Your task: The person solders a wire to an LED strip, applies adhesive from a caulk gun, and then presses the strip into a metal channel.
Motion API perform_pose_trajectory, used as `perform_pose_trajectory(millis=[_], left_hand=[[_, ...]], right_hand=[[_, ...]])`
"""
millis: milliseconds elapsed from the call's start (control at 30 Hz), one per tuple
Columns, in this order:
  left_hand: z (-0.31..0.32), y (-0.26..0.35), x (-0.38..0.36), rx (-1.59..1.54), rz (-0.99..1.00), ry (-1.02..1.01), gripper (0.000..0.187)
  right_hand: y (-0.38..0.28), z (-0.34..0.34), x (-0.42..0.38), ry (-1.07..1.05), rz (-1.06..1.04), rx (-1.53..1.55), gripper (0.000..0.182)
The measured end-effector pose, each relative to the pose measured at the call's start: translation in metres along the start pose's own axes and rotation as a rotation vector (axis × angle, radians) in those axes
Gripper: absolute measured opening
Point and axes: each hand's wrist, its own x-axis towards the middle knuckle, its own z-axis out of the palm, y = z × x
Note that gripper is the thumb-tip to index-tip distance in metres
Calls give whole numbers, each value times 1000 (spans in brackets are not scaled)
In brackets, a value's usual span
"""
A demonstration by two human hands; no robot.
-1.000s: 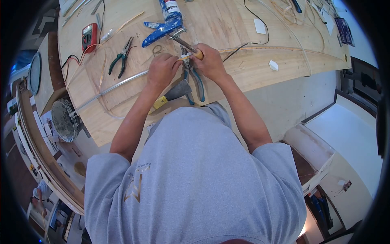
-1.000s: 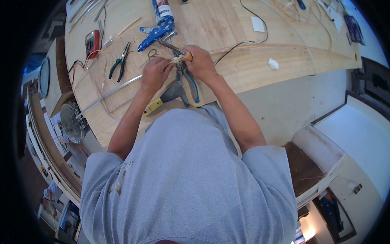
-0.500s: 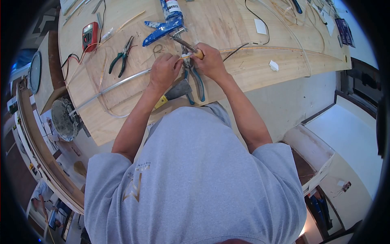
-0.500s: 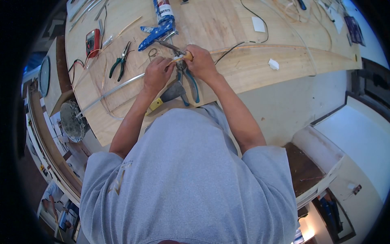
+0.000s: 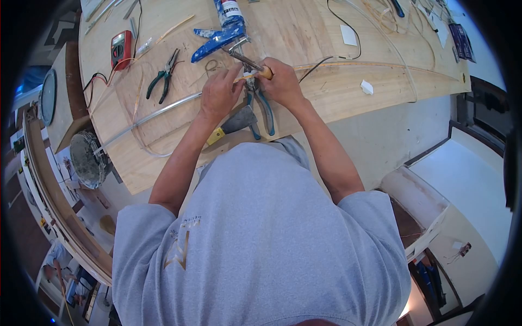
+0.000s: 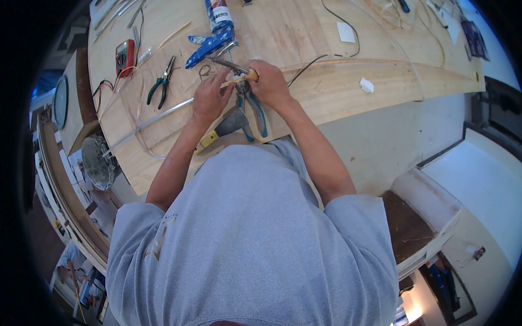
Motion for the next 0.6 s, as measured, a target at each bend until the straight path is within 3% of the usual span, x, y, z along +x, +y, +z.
perform_pose_trajectory(millis=[267,600], left_hand=[[-5,1,2,26,47,-17,44],[-6,2,4,34,62,-27,44]], right_hand=[[5,3,-1,45,155,125,16],[8,1,0,24,144,121,18]])
